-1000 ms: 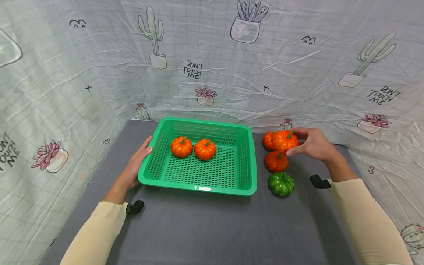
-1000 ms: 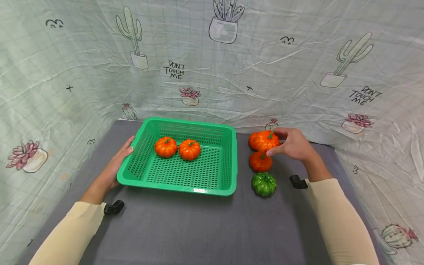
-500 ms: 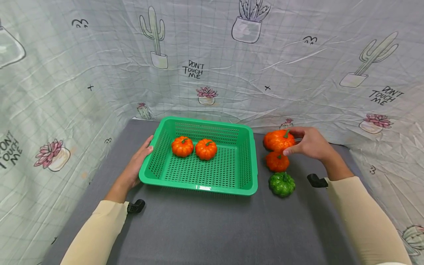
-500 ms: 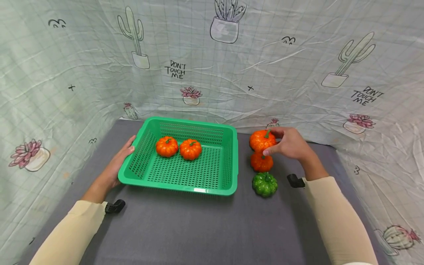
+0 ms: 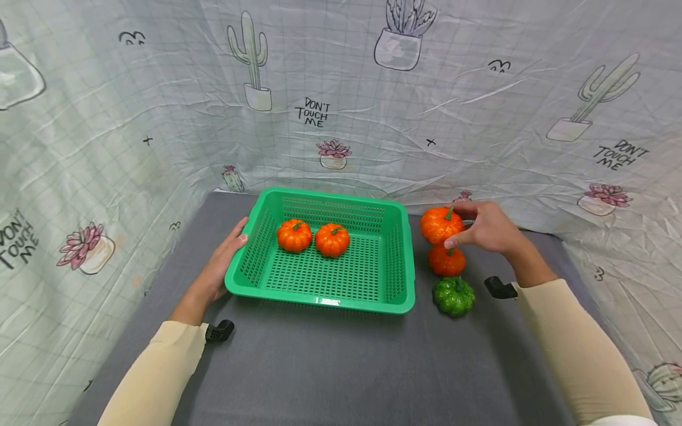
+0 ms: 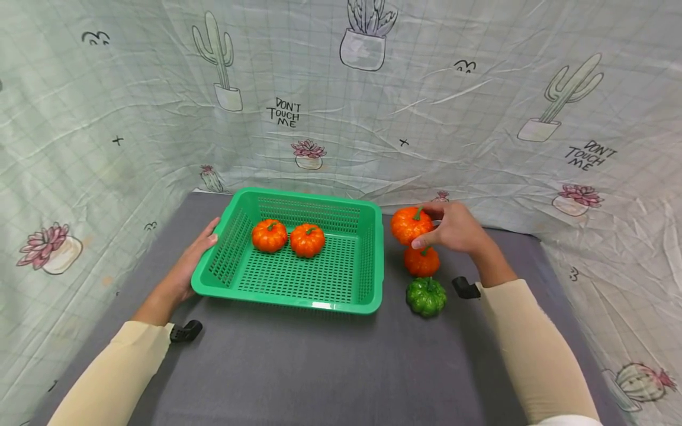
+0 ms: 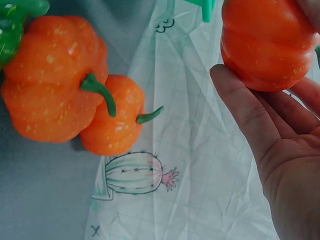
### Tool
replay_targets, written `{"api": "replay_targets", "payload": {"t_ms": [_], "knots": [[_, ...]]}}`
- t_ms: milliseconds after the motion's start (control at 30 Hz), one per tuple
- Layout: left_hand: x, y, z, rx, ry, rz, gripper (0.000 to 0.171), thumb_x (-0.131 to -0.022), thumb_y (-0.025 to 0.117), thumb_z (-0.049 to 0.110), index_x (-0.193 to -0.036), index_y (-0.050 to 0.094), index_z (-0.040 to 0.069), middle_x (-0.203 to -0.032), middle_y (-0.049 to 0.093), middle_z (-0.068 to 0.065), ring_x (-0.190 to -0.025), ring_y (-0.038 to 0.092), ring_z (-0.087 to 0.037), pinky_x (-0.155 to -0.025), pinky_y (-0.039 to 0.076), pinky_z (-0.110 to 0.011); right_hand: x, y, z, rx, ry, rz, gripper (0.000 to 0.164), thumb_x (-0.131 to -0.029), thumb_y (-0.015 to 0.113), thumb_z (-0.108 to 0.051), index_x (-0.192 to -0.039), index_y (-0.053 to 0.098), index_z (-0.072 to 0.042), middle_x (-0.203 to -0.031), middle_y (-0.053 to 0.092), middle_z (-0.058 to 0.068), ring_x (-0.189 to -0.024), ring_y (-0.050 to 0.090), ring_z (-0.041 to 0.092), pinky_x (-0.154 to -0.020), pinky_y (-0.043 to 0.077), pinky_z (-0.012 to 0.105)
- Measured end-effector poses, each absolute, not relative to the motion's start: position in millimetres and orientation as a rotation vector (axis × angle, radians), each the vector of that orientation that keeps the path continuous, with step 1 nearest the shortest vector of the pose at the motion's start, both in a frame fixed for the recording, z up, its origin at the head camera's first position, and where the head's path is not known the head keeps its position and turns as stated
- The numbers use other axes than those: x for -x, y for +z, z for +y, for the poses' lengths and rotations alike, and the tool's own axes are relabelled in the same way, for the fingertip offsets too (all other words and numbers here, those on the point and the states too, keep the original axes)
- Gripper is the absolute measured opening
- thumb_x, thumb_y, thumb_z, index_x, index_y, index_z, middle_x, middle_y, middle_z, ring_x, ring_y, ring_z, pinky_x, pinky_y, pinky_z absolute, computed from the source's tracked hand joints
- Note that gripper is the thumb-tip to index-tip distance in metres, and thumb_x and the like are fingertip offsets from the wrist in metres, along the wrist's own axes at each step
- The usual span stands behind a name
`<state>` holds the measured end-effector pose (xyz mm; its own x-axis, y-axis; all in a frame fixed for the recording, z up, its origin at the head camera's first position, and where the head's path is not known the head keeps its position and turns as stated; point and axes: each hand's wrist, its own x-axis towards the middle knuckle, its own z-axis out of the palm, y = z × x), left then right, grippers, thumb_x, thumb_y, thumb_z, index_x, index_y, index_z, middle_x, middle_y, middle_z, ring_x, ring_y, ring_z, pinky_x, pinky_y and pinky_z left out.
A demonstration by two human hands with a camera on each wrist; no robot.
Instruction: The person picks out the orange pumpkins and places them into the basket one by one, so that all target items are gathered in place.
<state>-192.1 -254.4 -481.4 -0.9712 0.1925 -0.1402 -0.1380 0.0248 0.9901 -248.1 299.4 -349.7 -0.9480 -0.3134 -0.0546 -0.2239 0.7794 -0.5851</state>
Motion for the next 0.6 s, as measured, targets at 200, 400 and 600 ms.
{"api": "replay_targets", "payload": {"t_ms": [200, 400, 600], "knots": [[192, -481, -253, -0.050, 2.047, 2.061, 0.061, -0.112, 0.034, 0.048, -0.167, 0.007, 0.046, -0.175, 0.010, -0.012, -0.121, 0.053, -0.014, -0.090, 0.056, -0.027, 249, -350, 293, 0.467, -0.939, 2.816, 0.085, -0.075, 0.096, -0.034, -0.143, 0.059, 0.001, -0.140, 0.065, 0.025, -0.133, 0.059, 0.044, -0.104, 0.052, 0.058], [191, -480, -253, -0.044, 2.039, 2.064, 0.060, -0.112, 0.034, 0.048, -0.166, 0.007, 0.047, -0.176, 0.010, -0.012, -0.121, 0.053, -0.014, -0.089, 0.056, -0.028, 250, -351, 287, 0.491, -0.956, 2.809, 0.082, -0.075, 0.096, -0.033, -0.141, 0.061, -0.001, -0.137, 0.068, 0.022, -0.130, 0.063, 0.041, -0.097, 0.057, 0.041], [190, -480, -254, -0.043, 2.045, 2.060, 0.061, -0.112, 0.035, 0.048, -0.166, 0.007, 0.047, -0.175, 0.010, -0.012, -0.116, 0.057, -0.012, -0.088, 0.057, -0.029, 251, -350, 279, 0.486, -0.949, 2.803, 0.090, -0.075, 0.096, -0.035, -0.145, 0.056, 0.004, -0.144, 0.061, 0.026, -0.133, 0.059, 0.043, -0.106, 0.051, 0.058]]}}
